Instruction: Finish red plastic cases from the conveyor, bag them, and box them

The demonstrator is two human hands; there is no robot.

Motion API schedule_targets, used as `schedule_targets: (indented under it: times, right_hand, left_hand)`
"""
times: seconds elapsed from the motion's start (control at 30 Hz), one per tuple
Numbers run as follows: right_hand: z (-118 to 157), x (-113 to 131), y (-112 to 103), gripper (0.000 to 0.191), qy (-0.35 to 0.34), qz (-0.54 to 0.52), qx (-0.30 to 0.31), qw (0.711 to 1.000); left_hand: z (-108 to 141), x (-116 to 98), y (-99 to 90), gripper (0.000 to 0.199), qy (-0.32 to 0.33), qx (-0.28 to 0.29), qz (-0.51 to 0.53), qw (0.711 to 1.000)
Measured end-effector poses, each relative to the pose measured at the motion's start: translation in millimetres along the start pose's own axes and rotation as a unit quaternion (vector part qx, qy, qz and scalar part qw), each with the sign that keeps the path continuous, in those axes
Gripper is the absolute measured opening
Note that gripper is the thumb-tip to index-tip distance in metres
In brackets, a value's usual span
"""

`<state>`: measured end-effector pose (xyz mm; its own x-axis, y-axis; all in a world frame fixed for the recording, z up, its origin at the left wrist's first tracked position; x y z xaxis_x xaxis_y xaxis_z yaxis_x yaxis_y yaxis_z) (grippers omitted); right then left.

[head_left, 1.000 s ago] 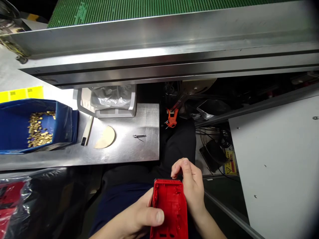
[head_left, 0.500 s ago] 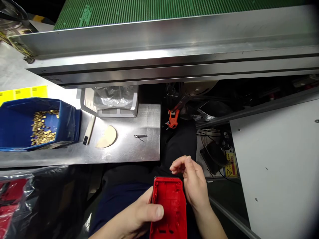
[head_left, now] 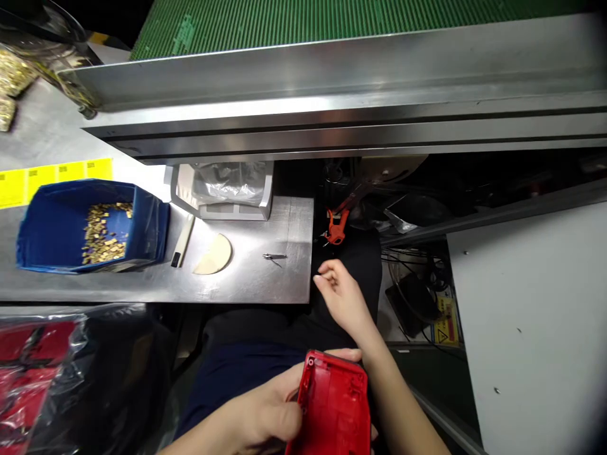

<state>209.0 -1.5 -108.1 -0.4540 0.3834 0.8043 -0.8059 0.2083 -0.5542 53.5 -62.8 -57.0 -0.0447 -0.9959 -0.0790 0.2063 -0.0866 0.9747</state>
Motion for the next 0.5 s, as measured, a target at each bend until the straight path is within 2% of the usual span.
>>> schedule_targets:
  times: [0.07, 0.13, 0.23, 0.33, 0.43, 0.5]
  right_hand:
    - [-25, 18, 30, 0.018, -0.036, 0.034, 0.026, 0.998]
    - [-46, 32, 57, 0.025, -0.066, 0.081, 0.053, 0.993]
    - [-62, 40, 83, 0.019, -0.081, 0.136, 0.08, 0.984]
    - [-59, 37, 86, 0.009, -0.077, 0.155, 0.087, 0.981]
    - [-45, 27, 76, 0.014, -0.057, 0.146, 0.089, 0.984]
    - [-36, 19, 68, 0.01, -0.041, 0.134, 0.096, 0.985]
  left_hand:
    - [-1, 1, 6.2, 0.11, 0.012, 0.027, 0.035, 0.999]
    - [0, 2, 9.5, 0.106, 0.019, 0.045, 0.059, 0.997]
    - [5, 1, 10.0, 0.104, 0.039, 0.052, 0.073, 0.995]
    - [9, -1, 9.2, 0.105, 0.051, 0.053, 0.079, 0.994]
    - [8, -1, 8.8, 0.104, 0.055, 0.053, 0.085, 0.993]
    - [6, -1, 9.0, 0.103, 0.049, 0.051, 0.085, 0.994]
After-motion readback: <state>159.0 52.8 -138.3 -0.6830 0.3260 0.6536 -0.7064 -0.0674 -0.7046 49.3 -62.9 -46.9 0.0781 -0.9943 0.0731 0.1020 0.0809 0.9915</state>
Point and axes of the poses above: each hand's wrist, its own z-axis away from the middle knuckle, its own y-axis out of the palm, x = y × z, the point moved 7 cm from there along -z, towards the middle knuckle
